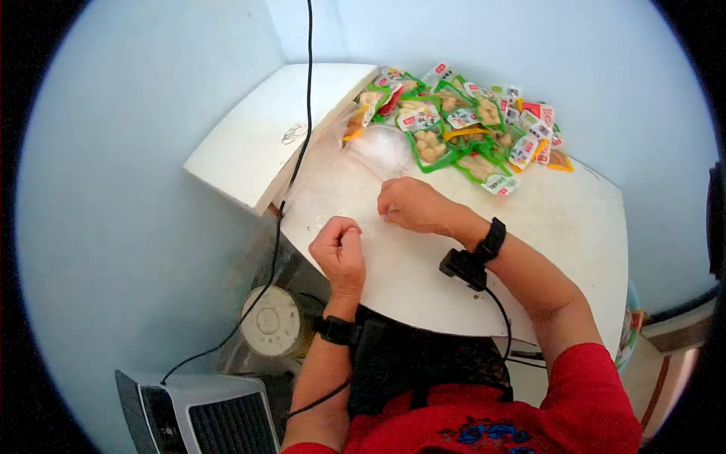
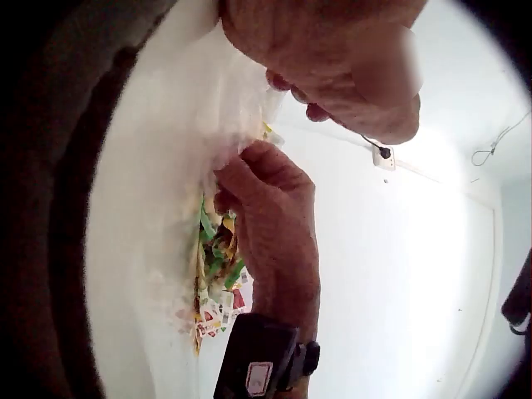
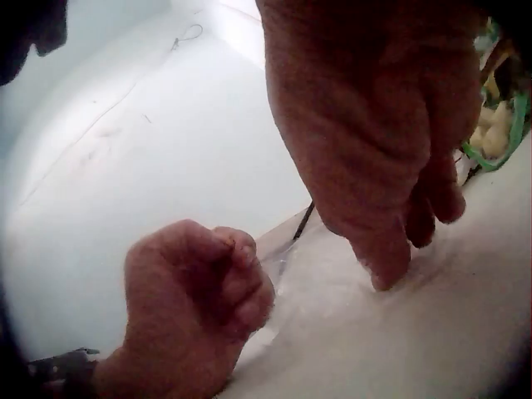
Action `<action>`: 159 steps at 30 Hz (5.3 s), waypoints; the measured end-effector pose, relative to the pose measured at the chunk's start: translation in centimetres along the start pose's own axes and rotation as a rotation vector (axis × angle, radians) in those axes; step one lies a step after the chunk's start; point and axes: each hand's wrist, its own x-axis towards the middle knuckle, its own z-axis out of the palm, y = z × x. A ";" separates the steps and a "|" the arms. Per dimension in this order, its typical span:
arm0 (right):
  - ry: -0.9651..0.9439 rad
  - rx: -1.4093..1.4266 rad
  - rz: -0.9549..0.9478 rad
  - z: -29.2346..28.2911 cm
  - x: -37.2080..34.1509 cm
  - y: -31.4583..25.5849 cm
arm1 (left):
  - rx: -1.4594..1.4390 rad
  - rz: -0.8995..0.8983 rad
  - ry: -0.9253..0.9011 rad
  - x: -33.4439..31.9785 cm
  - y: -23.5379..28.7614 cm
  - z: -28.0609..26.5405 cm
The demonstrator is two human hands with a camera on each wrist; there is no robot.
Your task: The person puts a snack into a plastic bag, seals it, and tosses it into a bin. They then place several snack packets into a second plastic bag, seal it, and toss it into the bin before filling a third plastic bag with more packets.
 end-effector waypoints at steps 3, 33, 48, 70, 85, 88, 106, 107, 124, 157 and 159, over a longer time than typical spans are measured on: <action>0.112 0.173 0.072 -2.6 -2.1 -1.0 | 0.006 0.006 0.118 -0.1 0.0 -0.1; 0.369 0.994 0.242 -9.2 -10.6 1.9 | -0.156 -0.215 0.000 -2.1 7.8 3.6; 0.425 1.329 0.535 -11.9 -10.8 -0.4 | -0.044 -0.234 0.035 -2.9 8.6 1.8; 0.119 1.124 0.407 -9.4 -10.9 1.3 | -0.243 -0.270 0.161 -2.0 6.3 -1.6; 0.191 0.968 0.462 -10.0 -10.8 1.1 | 0.457 0.347 0.321 -2.2 20.5 -4.0; 0.164 1.009 0.421 -10.3 -11.0 0.5 | 0.748 0.358 0.129 -2.6 20.3 -1.3; 0.170 1.106 0.577 -5.6 -10.1 4.0 | 0.713 0.005 -0.436 -3.5 6.4 9.1; 0.172 1.119 0.586 -5.3 -10.1 4.3 | 0.680 0.007 -0.426 -3.6 6.2 9.0; 0.168 1.072 0.578 -4.7 -9.7 4.4 | 0.582 0.020 -0.287 -3.5 5.6 7.6; 0.153 0.342 0.104 -4.2 -8.7 0.1 | 0.682 0.449 -0.214 -5.4 6.3 7.9; 0.164 0.336 0.086 -3.8 -8.5 0.4 | 0.707 0.429 -0.243 -5.5 5.5 8.0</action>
